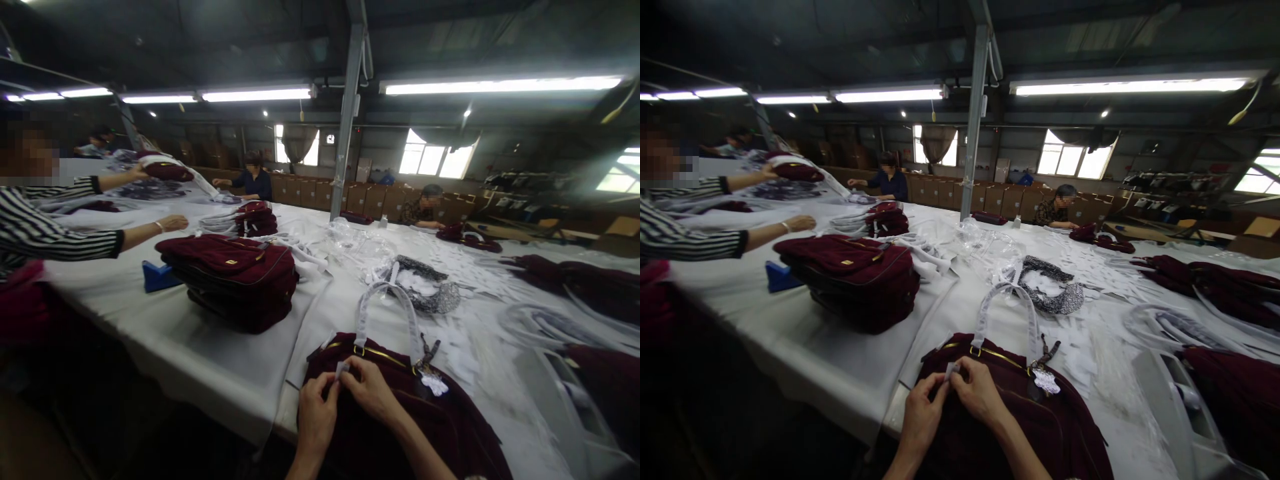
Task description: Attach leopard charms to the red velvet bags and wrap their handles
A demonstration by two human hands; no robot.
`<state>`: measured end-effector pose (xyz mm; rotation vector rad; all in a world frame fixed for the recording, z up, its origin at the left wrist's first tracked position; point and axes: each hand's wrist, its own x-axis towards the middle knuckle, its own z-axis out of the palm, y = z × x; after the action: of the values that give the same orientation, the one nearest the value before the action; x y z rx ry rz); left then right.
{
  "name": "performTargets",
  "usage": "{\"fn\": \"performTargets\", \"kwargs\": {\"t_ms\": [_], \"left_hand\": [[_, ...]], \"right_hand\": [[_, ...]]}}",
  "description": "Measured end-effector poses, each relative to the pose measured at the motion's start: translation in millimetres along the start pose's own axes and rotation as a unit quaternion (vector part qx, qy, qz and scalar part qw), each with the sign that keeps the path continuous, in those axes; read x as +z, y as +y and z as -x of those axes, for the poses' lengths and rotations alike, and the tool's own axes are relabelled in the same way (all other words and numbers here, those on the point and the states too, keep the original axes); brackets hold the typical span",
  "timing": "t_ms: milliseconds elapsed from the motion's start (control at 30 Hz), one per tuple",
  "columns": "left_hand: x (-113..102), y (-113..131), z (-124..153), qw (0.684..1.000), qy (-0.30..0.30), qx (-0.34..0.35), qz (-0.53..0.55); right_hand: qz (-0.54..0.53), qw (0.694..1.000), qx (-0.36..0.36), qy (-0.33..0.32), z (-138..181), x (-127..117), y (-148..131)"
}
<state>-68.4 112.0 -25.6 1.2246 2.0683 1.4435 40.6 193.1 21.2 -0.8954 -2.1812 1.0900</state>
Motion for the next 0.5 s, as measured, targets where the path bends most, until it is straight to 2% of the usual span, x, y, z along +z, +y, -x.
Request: {"fn": "performTargets", "kwargs": {"t_ms": [167,333,400,500], "left_hand": [[-1.2,6.4,-0.5,1.0,0.012,-0.018,0.004],[2.6,5.0,2.0,0.999,0.032,-0.021,0.02],[5.6,3.6,4.9,0.998,0.063,0.015,-0.011],[8.7,4.8,12.6,0.985,0.086,0.124,-0.086]], "right_hand": [[-0.008,0.999,0.024,0.03,-2.8,1.8,4.7],[-0.053,0.997,0.058,0.028,-5.7,4.2,9.5],[-0.089,0.991,0.093,0.023,-6.2,6.1,10.6],[-0.138,0.978,0.153,0.013,-6.3,9.2,11.3]]}}
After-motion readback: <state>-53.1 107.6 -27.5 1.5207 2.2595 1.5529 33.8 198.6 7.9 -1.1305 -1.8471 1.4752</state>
